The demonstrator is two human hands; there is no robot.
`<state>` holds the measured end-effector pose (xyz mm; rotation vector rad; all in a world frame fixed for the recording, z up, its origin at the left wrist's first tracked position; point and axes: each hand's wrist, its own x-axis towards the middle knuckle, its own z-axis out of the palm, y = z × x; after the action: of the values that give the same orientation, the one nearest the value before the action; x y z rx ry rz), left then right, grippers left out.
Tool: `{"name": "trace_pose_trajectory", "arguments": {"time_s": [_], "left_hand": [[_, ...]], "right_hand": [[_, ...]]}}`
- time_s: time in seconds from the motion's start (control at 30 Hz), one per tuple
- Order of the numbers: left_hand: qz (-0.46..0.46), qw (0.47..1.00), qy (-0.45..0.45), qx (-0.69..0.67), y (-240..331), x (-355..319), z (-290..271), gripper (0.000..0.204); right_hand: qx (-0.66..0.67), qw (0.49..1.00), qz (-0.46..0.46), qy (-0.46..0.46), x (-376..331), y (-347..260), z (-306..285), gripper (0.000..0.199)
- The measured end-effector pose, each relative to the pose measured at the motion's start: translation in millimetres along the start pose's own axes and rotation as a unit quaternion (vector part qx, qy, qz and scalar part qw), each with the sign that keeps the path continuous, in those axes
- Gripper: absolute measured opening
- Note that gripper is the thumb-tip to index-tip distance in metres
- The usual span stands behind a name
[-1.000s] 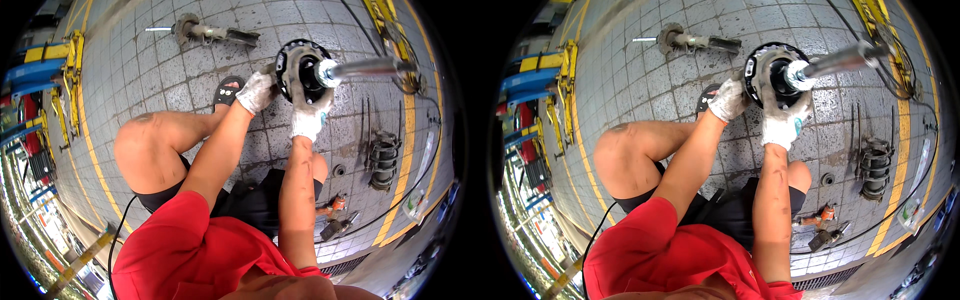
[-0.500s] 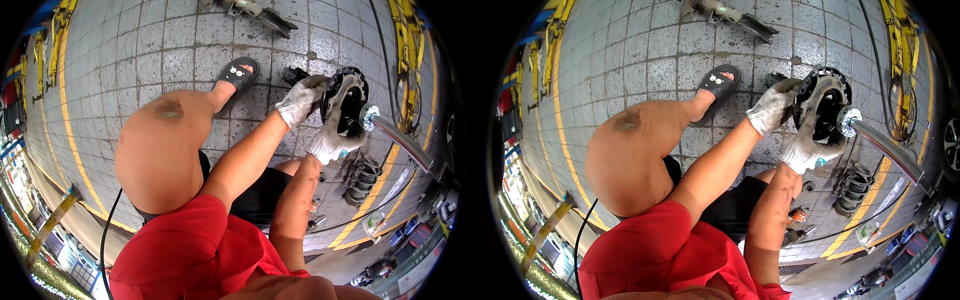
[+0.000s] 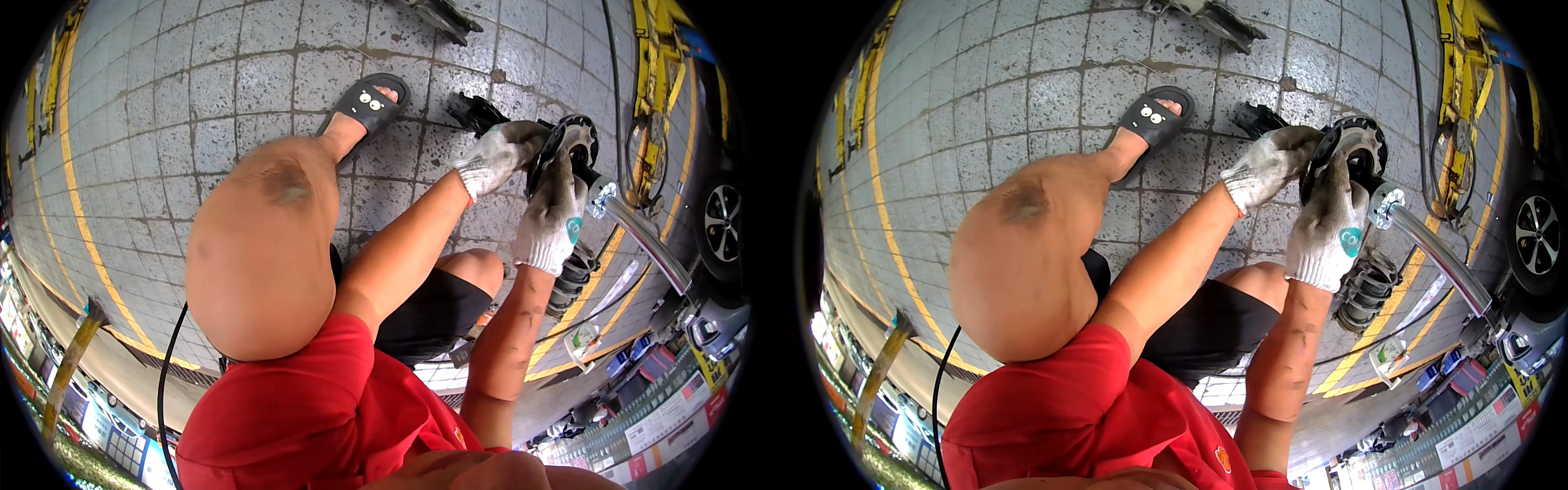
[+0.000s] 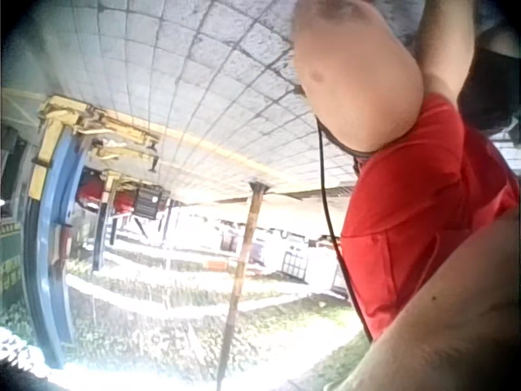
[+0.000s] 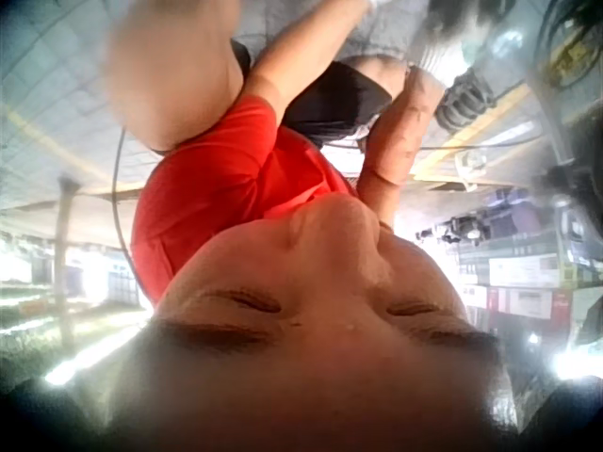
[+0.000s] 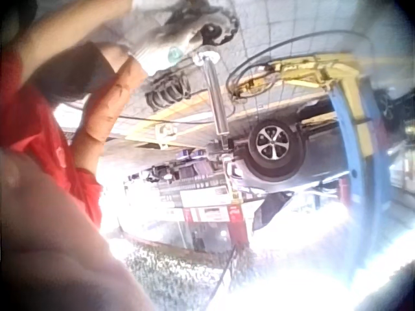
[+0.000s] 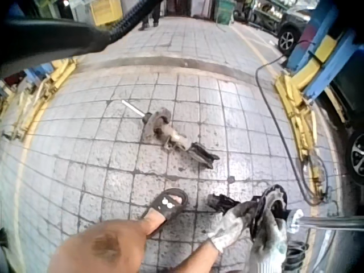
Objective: The person assembles a car suspension assembly by hand, attaching a coil spring to a shock absorber and then fitting a strut mount. The person then carries the assembled unit to a blue rack and places it on a shelf.
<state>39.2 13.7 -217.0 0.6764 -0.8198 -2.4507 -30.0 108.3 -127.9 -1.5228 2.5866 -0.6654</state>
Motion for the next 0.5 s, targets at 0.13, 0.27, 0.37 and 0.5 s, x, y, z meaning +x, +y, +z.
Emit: {"name": "trace_pose_trajectory", "arguments": {"time_s": [0.13, 0.27, 0.37, 0.5], "left_hand": [[0.042, 0.986, 0.005, 0.160, -1.2, 5.5, -11.6, 0.036], [0.097, 0.991, 0.014, 0.093, -17.7, 18.1, -10.8, 0.027], [0.197, 0.950, 0.015, 0.240, -21.1, 22.5, -17.5, 0.025], [0.331, 0.863, 0.033, 0.379, -11.8, 17.2, -20.3, 0.024]], "right_hand": [[0.061, 0.996, 0.019, -0.062, 7.1, 2.5, -3.8, 0.044], [0.079, 0.994, 0.005, -0.078, 13.3, 2.7, -4.2, 0.044], [0.081, 0.991, 0.028, -0.104, 11.6, 3.4, -5.6, 0.044], [0.063, 0.994, -0.023, -0.088, 9.3, 13.0, 0.9, 0.045]]}}
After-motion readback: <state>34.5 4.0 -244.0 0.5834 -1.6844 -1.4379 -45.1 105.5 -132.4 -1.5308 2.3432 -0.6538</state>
